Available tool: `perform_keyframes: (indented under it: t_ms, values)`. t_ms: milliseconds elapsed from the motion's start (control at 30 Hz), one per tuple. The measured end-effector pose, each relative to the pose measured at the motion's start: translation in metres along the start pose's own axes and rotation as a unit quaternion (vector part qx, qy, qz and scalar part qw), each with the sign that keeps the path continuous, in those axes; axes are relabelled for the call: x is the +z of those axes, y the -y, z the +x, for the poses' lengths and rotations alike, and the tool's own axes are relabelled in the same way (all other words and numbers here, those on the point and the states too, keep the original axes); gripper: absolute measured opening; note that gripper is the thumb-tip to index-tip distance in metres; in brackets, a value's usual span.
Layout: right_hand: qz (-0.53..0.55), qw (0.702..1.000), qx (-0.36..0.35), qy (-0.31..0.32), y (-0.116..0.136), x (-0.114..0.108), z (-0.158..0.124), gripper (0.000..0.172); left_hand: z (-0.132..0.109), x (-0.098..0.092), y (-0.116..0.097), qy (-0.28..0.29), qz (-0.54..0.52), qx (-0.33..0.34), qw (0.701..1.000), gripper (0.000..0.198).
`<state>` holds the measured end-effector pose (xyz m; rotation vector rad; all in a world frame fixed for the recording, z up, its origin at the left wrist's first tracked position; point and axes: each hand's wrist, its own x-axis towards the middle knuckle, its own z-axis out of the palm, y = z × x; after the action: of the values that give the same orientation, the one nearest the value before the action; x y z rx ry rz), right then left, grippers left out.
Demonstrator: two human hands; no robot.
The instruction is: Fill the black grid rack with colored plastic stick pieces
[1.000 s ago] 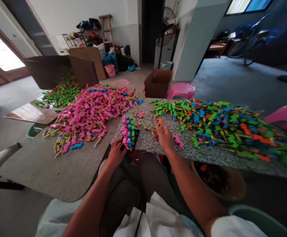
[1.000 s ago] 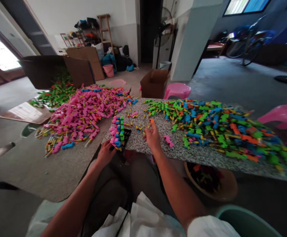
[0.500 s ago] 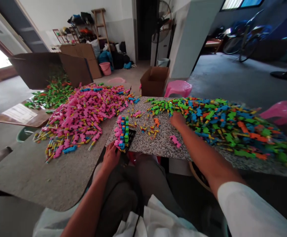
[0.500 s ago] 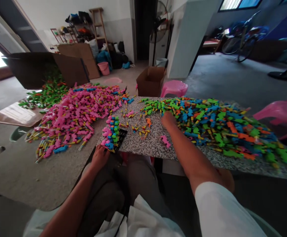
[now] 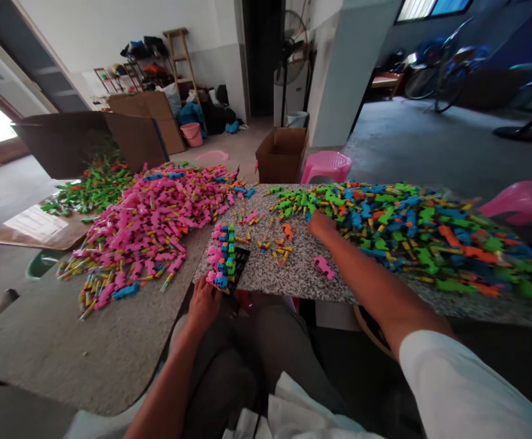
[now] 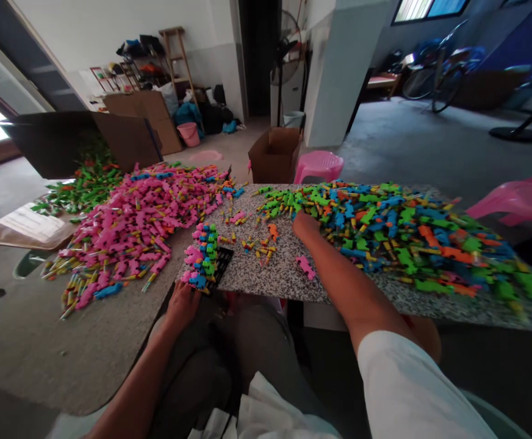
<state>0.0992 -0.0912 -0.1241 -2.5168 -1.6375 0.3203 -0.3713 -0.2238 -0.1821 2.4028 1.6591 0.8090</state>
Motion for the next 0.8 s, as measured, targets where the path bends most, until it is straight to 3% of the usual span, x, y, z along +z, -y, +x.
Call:
perform_keyframes:
  t_ms: [200, 333, 467, 633, 800]
  values:
    - [0.016, 0.994, -0.102, 0.018, 0.01, -0.002, -0.021, 0.029, -0.004, 0.003, 0.006, -0.023, -0.004, 0.003, 1.0, 0.03]
    - [0.002, 0.999, -0.035, -0.004, 0.006, -0.017, -0.01, 0.039, -0.005, 0.005, 0.009, -0.03, -0.007, 0.008, 0.999, 0.03]
    - [-0.032, 0.997, 0.045, 0.046, 0.005, -0.022, -0.001, 0.041, -0.005, 0.005, 0.009, -0.024, -0.019, 0.007, 0.999, 0.031]
    - [-0.043, 0.996, 0.042, 0.068, 0.011, -0.019, -0.013, 0.041, -0.004, -0.001, 0.009, -0.014, -0.041, -0.005, 0.999, 0.034]
    - [-0.054, 0.995, 0.015, 0.081, 0.002, -0.011, -0.035, 0.046, -0.002, -0.006, 0.011, 0.012, -0.06, -0.014, 0.998, 0.036]
